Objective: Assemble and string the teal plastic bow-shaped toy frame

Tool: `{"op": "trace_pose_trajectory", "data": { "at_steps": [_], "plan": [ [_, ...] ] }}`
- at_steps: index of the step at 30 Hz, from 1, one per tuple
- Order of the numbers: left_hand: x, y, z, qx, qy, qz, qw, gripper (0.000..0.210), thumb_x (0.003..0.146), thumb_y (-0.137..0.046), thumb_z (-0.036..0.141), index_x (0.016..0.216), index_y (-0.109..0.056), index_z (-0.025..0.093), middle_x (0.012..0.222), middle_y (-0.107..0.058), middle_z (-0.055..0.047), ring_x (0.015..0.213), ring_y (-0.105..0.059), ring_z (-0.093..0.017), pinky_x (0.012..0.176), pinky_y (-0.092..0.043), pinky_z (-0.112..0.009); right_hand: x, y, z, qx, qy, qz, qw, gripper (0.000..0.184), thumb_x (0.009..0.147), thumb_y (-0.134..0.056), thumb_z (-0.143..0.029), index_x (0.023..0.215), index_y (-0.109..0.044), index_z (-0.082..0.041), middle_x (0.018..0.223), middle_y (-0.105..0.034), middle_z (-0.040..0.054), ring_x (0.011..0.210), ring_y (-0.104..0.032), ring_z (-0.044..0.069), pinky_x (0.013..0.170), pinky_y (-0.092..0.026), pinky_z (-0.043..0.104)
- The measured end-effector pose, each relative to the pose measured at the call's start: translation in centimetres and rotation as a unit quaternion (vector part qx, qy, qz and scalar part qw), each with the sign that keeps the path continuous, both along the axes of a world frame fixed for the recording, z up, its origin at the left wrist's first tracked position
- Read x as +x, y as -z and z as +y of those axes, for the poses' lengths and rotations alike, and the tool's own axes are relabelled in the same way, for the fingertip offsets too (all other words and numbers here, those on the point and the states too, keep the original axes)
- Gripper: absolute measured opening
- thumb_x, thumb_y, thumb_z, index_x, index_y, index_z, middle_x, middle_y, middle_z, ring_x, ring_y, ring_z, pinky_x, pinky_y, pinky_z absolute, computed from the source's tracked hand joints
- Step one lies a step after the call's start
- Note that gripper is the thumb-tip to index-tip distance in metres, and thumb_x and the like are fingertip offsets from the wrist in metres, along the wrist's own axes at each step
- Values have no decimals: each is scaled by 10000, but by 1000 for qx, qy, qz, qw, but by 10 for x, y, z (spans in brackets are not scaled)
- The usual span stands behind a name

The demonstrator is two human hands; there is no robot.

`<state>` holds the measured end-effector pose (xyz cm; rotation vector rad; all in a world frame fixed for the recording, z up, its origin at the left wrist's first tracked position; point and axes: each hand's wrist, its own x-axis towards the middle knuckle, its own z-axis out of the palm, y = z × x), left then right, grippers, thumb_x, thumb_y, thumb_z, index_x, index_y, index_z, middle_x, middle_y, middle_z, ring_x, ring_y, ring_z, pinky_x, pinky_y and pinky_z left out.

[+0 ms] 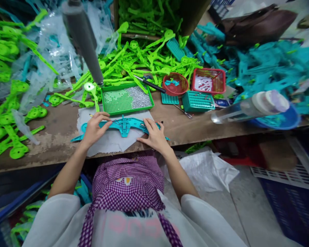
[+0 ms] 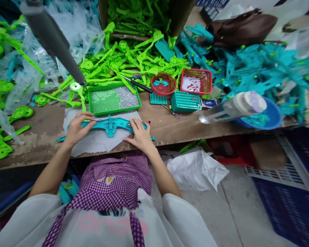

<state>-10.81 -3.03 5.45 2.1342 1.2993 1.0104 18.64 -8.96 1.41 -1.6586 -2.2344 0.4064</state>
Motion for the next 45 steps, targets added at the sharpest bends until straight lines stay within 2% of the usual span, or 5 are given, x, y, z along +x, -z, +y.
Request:
{"op": "trace_pose_trajectory", "data": {
  "at_steps": [8, 17, 24, 37, 45],
  "plan": [
    [-14, 27, -20, -38, -101, 31, 994, 127, 900, -577, 319, 880, -633, 207, 933, -694, -47, 921, -648, -206, 876, -492, -355, 13, -15, 0, 60, -1, 0, 998, 263, 987, -444, -351, 1035, -666, -218, 1288, -636, 119, 1259, -532, 256, 1073, -278, 470],
    [-12, 30, -11, -28, -126, 71, 989, 115, 871, -578, 318, 831, -614, 217, 878, -667, -42, 889, -630, -216, 831, -486, -346, -11, -30, 21, 39, 0, 24, 999, 255, 979, -454, -345, 1084, -663, -241, 1227, -675, 89, 1167, -582, 255, 1095, -224, 509],
    [-8, 32, -16, 18, -112, 34, 993, 110, 873, -584, 311, 819, -611, 218, 886, -678, -53, 914, -645, -215, 890, -501, -370, 65, -20, 14, 57, 240, 167, 955, 361, 939, -451, -478, 875, -672, -201, 926, -710, 102, 912, -645, 235, 842, -472, 365],
    [-4, 33, -23, 47, -144, 24, 988, 143, 860, -599, 356, 811, -587, 221, 906, -696, -61, 931, -677, -216, 911, -518, -390, 81, -3, 70, -114, 60, 54, 990, 172, 868, -521, -204, 942, -670, -162, 987, -684, 97, 914, -611, 218, 828, -458, 341],
    [-2, 39, -21, 40, -110, 66, 991, 108, 849, -629, 333, 850, -638, 225, 971, -635, -67, 973, -642, -234, 939, -485, -413, 76, -13, 46, -84, 136, 108, 981, 126, 909, -439, -276, 948, -535, -204, 844, -687, 86, 780, -619, 231, 716, -420, 329]
  ]
}}
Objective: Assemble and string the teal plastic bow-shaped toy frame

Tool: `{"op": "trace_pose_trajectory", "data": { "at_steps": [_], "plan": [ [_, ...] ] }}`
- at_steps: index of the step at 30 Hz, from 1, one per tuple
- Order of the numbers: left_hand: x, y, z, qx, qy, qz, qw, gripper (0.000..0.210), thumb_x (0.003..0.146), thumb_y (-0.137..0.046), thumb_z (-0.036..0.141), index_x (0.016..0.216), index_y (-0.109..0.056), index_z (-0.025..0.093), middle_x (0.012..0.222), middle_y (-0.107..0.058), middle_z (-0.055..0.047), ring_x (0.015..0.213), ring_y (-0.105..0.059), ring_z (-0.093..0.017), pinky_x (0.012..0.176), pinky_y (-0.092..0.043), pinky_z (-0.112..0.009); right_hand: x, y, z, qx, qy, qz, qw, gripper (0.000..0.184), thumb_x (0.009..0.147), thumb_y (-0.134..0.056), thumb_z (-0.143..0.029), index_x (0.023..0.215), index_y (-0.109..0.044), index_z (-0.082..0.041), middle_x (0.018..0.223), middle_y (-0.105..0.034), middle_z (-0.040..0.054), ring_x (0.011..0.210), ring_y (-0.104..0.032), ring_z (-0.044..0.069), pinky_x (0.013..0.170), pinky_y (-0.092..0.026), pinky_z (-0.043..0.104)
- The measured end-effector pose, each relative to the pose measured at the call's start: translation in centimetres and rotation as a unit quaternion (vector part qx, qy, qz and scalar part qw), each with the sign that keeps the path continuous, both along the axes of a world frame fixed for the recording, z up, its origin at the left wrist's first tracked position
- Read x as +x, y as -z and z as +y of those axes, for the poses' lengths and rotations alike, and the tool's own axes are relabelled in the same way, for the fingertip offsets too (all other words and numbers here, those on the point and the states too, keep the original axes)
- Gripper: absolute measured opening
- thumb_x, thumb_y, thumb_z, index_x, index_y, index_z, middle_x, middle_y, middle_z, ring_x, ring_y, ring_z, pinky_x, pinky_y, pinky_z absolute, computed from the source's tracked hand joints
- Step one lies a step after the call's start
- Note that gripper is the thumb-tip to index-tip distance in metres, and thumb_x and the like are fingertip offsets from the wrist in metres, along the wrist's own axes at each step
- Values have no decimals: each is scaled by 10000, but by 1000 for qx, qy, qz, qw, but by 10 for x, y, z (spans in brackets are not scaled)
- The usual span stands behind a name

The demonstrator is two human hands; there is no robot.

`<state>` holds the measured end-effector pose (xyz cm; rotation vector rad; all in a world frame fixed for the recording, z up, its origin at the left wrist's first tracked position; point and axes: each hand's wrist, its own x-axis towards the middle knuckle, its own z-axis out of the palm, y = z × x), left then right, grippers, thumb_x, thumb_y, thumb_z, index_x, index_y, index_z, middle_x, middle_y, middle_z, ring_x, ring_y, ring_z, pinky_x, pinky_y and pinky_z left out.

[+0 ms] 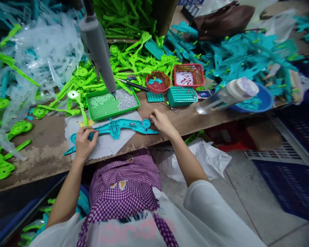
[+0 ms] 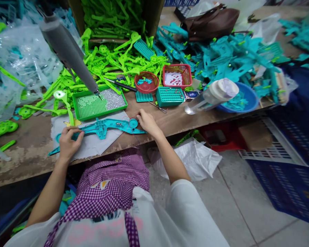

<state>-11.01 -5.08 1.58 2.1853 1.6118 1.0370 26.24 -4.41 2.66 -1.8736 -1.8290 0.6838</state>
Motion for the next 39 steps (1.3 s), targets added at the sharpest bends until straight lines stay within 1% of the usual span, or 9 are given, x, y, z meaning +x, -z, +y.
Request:
{"op": "trace_pose_trajectory", "data": {
  "at_steps": [6, 11, 15, 18, 22, 26, 32, 36, 39],
  "plan": [
    [-2, 1, 5, -6, 16, 12, 1000, 117, 848, -631, 341, 856, -649, 226, 968, -608, -66, 949, -635, -237, 927, -481, -409, -1, -3, 6, -40, 115, 299, 946, 61, 785, -467, -241, 845, -465, -230, 606, -534, -53, 504, -481, 118, 534, -379, 248],
    [-2, -3, 3, -28, 8, -14, 999, 129, 845, -629, 348, 849, -636, 220, 956, -631, -64, 967, -642, -238, 934, -481, -403, -2, -32, -9, -62, 92, 314, 943, 86, 752, -583, -272, 776, -545, -199, 562, -512, -63, 475, -459, 79, 479, -347, 221],
    [-1, -3, 7, -88, -26, -209, 974, 165, 848, -629, 360, 880, -563, 213, 929, -695, -48, 965, -673, -209, 947, -491, -382, -40, -46, -16, -24, 7, 423, 906, 295, 823, -611, -500, 867, -579, -210, 630, -580, -43, 537, -541, 92, 536, -451, 240],
    [-3, -5, 16, -101, -54, -436, 893, 246, 767, -678, 363, 824, -486, 219, 847, -701, -13, 838, -703, -180, 886, -534, -369, -76, -29, -7, 13, -24, 460, 887, 438, 792, -616, -638, 944, -579, -228, 684, -611, -35, 598, -589, 108, 611, -508, 267],
    [-22, -19, 24, -141, -128, -605, 773, 196, 703, -633, 261, 765, -452, 220, 795, -713, 6, 778, -706, -162, 828, -570, -348, -96, 7, 6, 18, -3, 440, 898, 459, 770, -632, -650, 960, -588, -234, 733, -610, -20, 676, -610, 140, 693, -542, 317],
    [-64, -37, 23, -163, -213, -650, 711, 47, 770, -541, 212, 765, -581, 188, 768, -712, 1, 805, -679, -110, 865, -561, -272, -93, 20, 7, 41, -19, 386, 921, 376, 815, -625, -567, 972, -623, -225, 835, -649, 16, 767, -623, 164, 757, -536, 350],
    [-113, -37, -7, -89, -306, -629, 709, 147, 734, -605, 110, 687, -515, 217, 712, -722, 61, 742, -676, -104, 804, -581, -286, -92, 10, -1, 75, -123, 235, 961, 308, 871, -611, -480, 1028, -648, -216, 911, -646, 40, 840, -611, 180, 815, -510, 366],
    [-114, -20, -29, -48, -312, -623, 716, 175, 750, -675, 156, 756, -511, 218, 747, -706, 67, 715, -661, -85, 776, -563, -252, -94, 7, -6, 98, -187, 120, 970, 295, 891, -606, -452, 1061, -637, -214, 955, -609, 61, 905, -597, 211, 835, -494, 373],
    [-105, -13, -22, 9, -303, -626, 719, 149, 842, -641, 241, 804, -498, 224, 804, -680, 66, 713, -637, -56, 743, -529, -188, -98, 8, -8, 113, -215, 23, 970, 318, 901, -583, -472, 1036, -639, -190, 960, -600, 89, 955, -587, 253, 851, -471, 396]
  ]
}}
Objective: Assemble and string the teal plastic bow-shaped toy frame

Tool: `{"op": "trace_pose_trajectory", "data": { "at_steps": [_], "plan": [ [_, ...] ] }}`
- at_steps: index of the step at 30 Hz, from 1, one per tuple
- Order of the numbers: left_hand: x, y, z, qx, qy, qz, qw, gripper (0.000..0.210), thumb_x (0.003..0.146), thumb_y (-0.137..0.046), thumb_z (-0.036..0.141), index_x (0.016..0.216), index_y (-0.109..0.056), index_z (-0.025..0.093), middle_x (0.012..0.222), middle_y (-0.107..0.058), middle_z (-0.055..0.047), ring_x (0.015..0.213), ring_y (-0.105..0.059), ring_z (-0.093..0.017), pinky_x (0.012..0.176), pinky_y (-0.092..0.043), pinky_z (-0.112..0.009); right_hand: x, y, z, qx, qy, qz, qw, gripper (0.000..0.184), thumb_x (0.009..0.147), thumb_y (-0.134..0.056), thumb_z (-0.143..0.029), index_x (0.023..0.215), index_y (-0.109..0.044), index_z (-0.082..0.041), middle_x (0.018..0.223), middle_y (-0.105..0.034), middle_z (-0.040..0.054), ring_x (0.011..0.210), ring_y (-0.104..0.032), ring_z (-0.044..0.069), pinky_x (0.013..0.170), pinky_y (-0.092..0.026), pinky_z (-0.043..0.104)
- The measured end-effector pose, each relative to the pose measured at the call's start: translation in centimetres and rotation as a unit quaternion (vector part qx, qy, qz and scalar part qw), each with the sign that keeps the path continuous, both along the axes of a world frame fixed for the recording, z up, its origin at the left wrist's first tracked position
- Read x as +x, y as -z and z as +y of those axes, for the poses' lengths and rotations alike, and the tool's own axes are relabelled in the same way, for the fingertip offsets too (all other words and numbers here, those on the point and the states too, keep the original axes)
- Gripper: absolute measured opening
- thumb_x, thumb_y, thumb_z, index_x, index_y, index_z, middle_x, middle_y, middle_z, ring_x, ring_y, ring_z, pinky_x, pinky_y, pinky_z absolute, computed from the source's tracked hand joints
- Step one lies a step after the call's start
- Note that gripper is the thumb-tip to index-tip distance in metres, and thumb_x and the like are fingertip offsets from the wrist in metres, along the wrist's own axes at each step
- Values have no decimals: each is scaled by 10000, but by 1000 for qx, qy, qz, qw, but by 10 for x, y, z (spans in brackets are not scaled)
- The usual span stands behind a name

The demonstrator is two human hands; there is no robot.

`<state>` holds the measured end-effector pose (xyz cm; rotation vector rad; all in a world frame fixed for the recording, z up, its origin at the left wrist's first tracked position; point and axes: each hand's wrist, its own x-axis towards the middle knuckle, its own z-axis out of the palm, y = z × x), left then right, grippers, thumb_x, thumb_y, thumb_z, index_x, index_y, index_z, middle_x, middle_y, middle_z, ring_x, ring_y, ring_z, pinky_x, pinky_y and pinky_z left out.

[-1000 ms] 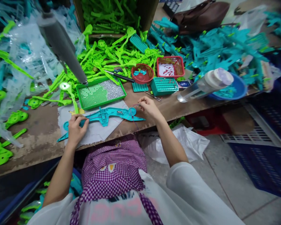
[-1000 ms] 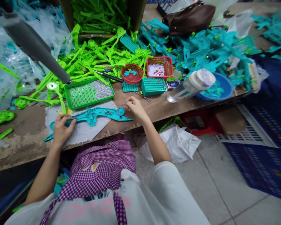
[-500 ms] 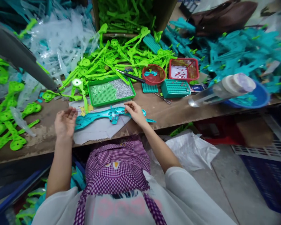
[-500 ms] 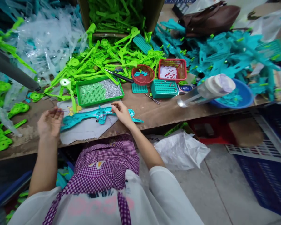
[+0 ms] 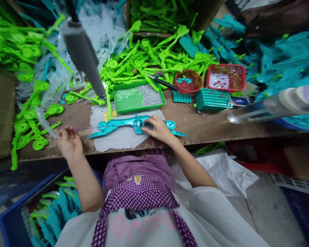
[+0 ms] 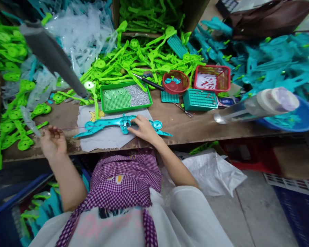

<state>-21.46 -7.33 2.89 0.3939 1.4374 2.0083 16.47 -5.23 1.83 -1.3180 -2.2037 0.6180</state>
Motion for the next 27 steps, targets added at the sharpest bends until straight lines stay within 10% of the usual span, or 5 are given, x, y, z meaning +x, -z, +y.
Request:
{"op": "trace_pose_trajectory", "data": {
  "at_steps": [6, 13, 16, 22, 27],
  "plan": [
    [28, -12, 50, 85, -28, 24, 996, 127, 879, -626, 304, 871, -519, 238, 905, -677, 36, 761, -634, -66, 654, -482, -156, 3, 8, -5, 45, 22, -73, 996, 302, 914, -549, -475, 954, -630, -187, 912, -619, 99, 917, -585, 262, 819, -445, 394],
    [10, -8, 45, 0, 114, 39, 993, 300, 736, -802, 287, 824, -523, 219, 767, -666, 41, 704, -669, -78, 700, -540, -177, 16, -6, -22, 47, 88, -29, 995, 310, 919, -548, -469, 1037, -631, -194, 969, -655, 103, 935, -622, 263, 800, -466, 399],
    [-6, -9, 35, -45, 146, 36, 988, 330, 674, -835, 212, 802, -531, 219, 743, -672, 44, 701, -691, -90, 703, -573, -187, -22, -28, -20, 97, 93, 12, 991, 302, 958, -498, -420, 1130, -613, -201, 1091, -665, 110, 1043, -608, 252, 891, -453, 404],
    [-18, -23, 25, -51, 176, 129, 975, 382, 619, -855, 276, 862, -565, 221, 770, -676, 34, 694, -695, -111, 683, -580, -217, -131, -30, 14, 53, -117, -79, 989, 301, 992, -450, -362, 1197, -586, -188, 1131, -689, 117, 1062, -595, 260, 899, -391, 399],
    [-38, -7, 6, -95, 214, 484, 843, 158, 791, -691, 326, 871, -665, 192, 782, -684, -30, 718, -668, -167, 735, -555, -308, -135, -14, 33, 25, -116, -71, 990, 238, 1012, -402, -305, 970, -622, -225, 979, -723, 56, 876, -614, 212, 814, -329, 367]
  ]
}}
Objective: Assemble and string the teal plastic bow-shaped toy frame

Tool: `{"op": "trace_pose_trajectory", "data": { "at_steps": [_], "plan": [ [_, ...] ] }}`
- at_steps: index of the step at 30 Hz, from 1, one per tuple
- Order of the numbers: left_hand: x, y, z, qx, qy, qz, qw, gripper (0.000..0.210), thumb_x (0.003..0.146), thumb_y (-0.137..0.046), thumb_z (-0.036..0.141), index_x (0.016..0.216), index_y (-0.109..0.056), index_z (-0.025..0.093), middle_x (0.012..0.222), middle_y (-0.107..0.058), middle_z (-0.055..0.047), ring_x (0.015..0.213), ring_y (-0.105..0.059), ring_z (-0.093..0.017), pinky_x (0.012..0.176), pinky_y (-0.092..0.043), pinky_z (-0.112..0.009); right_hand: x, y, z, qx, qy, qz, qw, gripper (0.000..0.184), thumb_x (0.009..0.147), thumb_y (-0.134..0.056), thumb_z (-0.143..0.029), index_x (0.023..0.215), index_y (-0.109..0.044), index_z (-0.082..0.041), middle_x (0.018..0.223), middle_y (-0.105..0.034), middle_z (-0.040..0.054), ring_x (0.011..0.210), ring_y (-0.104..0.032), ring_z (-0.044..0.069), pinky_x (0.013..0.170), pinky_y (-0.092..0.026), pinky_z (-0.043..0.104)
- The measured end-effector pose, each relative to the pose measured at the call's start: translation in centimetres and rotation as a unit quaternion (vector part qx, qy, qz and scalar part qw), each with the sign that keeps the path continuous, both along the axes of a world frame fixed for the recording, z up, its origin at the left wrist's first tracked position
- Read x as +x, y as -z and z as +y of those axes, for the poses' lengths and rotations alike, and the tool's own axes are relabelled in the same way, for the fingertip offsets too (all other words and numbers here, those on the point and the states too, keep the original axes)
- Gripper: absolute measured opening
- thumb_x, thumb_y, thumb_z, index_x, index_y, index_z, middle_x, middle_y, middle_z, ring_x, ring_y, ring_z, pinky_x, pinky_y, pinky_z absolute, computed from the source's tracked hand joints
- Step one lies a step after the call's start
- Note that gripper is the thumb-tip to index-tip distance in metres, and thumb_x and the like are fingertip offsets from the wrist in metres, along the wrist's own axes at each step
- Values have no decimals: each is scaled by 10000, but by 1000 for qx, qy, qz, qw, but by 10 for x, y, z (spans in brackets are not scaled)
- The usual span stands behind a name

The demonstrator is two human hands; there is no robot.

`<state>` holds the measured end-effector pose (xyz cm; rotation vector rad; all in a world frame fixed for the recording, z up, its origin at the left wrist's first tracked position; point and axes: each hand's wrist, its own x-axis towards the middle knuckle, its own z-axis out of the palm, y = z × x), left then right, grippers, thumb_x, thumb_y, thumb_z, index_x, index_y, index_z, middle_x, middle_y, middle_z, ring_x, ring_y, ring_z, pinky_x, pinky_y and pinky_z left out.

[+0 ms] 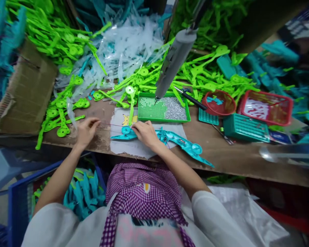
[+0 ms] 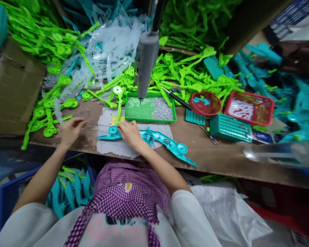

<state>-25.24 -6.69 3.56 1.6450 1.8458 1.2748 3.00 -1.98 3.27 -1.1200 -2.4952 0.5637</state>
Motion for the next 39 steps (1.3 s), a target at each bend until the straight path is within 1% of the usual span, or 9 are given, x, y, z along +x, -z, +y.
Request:
{"op": "trace_pose_trajectory", "data": {
  "at_steps": [3, 6, 11, 17, 22, 26, 31, 36, 39],
  "plan": [
    [-12, 11, -8, -25, 138, 209, 968, 156, 871, -562, 250, 870, -713, 211, 848, -695, -93, 788, -651, -215, 765, -534, -350, 14, 2, 5, -27, 2, 7, 1000, 194, 993, -464, -316, 961, -633, -228, 959, -716, 46, 873, -623, 207, 782, -307, 348],
    [-15, 6, -1, -19, 211, 293, 932, 221, 921, -516, 279, 939, -729, 221, 951, -693, -122, 862, -640, -242, 796, -523, -381, 19, 5, 6, -56, 27, 6, 998, 181, 981, -493, -323, 972, -644, -224, 944, -696, 53, 885, -626, 213, 759, -307, 334],
    [4, -15, 66, 54, 173, 290, 940, 283, 953, -471, 259, 1130, -685, 200, 1193, -652, -137, 1123, -600, -264, 978, -456, -431, 21, 10, -2, -32, 43, 4, 999, 209, 988, -466, -317, 964, -641, -207, 935, -676, 71, 915, -610, 230, 761, -329, 335],
    [15, -1, 128, -20, 164, 351, 922, 343, 855, -418, 31, 1034, -683, 156, 1192, -657, -165, 1251, -523, -302, 1134, -228, -562, 53, 0, -13, 17, 103, 39, 994, 238, 981, -461, -337, 897, -647, -215, 851, -679, 63, 852, -606, 223, 761, -345, 355],
    [8, -15, 109, 8, 132, 331, 934, 243, 904, -487, 164, 1024, -694, 209, 1056, -673, -107, 1102, -594, -286, 1085, -304, -499, 66, 7, -17, 0, 139, 18, 990, 254, 971, -468, -341, 861, -659, -214, 840, -679, 64, 880, -618, 237, 786, -335, 380],
    [-2, -26, 79, -36, 126, 239, 962, 301, 896, -561, 305, 1163, -669, 217, 1081, -683, -109, 989, -637, -277, 934, -432, -400, 69, 9, -26, 24, 159, 25, 987, 287, 956, -495, -391, 1128, -647, -220, 1125, -662, 119, 1082, -595, 284, 881, -345, 432],
    [-10, -2, 32, -126, 163, 188, 960, 368, 930, -480, 408, 1173, -688, 228, 1030, -702, -93, 934, -637, -260, 861, -464, -343, 77, -17, -42, 23, 196, 107, 975, 308, 945, -516, -428, 1160, -639, -245, 1148, -655, 118, 1108, -596, 284, 932, -397, 465],
    [3, 20, 12, -103, 72, 302, 945, 404, 963, -437, 367, 1247, -669, 198, 1114, -617, -144, 1019, -573, -282, 879, -423, -397, 21, -58, -27, -61, 113, 210, 969, 206, 963, -512, -359, 1018, -665, -233, 1017, -689, 75, 972, -641, 213, 862, -492, 375],
    [12, 24, 9, -68, 31, 326, 943, 363, 972, -453, 348, 1198, -692, 196, 1124, -625, -156, 1051, -558, -299, 874, -394, -424, -31, -55, -8, -88, 28, 153, 984, 183, 973, -503, -309, 1001, -662, -223, 1015, -683, 68, 976, -641, 198, 882, -489, 359]
  ]
}}
